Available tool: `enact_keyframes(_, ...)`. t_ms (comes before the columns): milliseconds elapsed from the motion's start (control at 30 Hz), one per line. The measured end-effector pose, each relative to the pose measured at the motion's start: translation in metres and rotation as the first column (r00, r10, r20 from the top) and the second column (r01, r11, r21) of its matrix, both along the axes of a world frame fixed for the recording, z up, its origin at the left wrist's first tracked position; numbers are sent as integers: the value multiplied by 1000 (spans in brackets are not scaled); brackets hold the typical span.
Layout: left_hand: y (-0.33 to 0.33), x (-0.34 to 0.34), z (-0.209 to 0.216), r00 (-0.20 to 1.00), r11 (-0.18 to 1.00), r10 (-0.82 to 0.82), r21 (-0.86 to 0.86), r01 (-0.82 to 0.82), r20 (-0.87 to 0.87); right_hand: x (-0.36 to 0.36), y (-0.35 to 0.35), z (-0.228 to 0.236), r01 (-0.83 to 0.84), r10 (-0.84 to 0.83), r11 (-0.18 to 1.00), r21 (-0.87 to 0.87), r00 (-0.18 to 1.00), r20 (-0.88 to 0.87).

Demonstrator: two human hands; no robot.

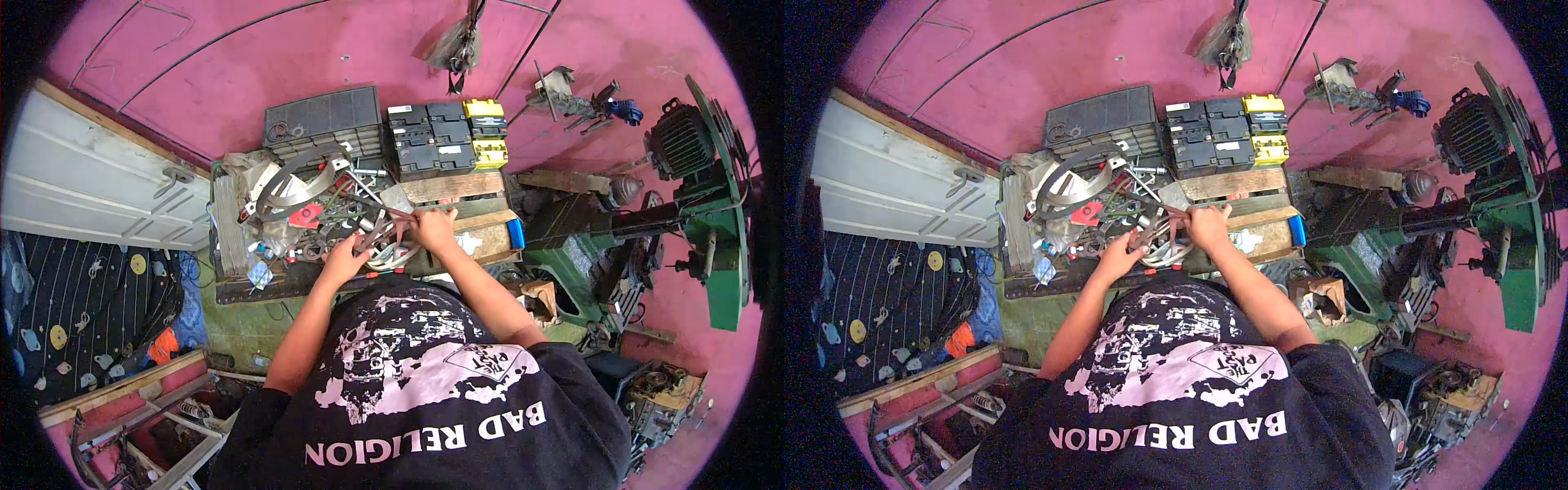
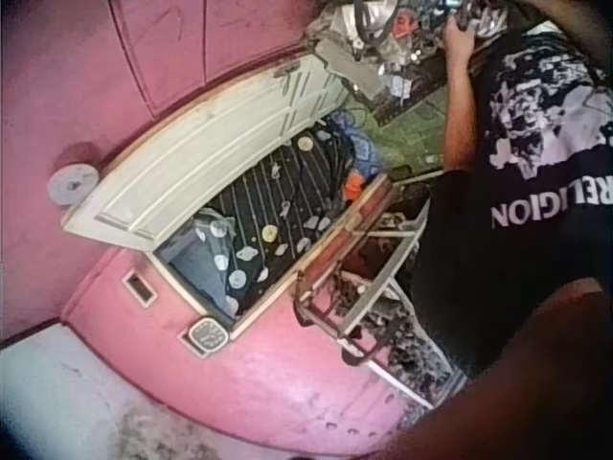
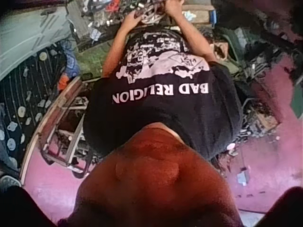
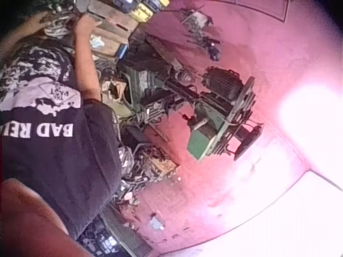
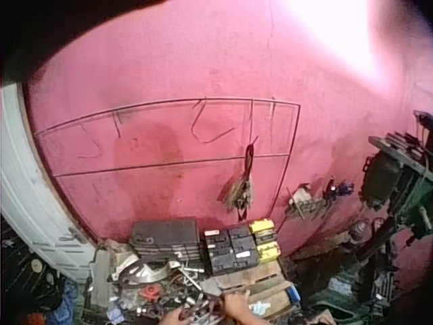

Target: The person organizes a cluttered workbench by picking up various tools and parts, inspecting them, and hanging them on a metal rack attached to the wall. They handle items such as wrenches, pliers, belts, and a plastic bag, moving them from the table to the rack.

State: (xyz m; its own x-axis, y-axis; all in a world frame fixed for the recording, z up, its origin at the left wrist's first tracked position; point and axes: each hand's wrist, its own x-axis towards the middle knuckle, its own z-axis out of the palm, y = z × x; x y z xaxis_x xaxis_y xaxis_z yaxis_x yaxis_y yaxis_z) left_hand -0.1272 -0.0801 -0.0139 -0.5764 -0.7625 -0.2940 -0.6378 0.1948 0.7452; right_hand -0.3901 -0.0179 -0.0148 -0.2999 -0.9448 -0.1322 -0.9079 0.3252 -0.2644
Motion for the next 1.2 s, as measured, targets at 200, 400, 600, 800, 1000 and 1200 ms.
enact_keyframes(200, -25, -2, 25, 977, 983, 173, -38, -179, -127, -2, -10, 35, 108, -105, 994, -36, 993, 61)
enact_keyframes(400, -37, 26, -10, 848, 910, 405, 65, -409, -340, 2, -7, 46, 23, -4, 990, -139, 990, 138)
enact_keyframes(600, -49, 61, -8, 855, 852, 514, -155, -500, 68, 1, -3, 29, 202, -183, 939, -278, 979, 95)
enact_keyframes(800, -46, 74, -19, 873, 843, 485, -287, -454, 44, 4, -6, 54, 160, -93, 972, -174, 936, 339)
enact_keyframes(1000, -22, 6, 62, 991, 887, 131, -443, -129, -27, 24, -2, 63, -189, 234, 884, -428, 971, 53)
enact_keyframes(1200, -28, -17, 76, 996, 765, 59, -637, -91, -71, 29, -11, 128, -218, 219, 793, -568, 973, -68)
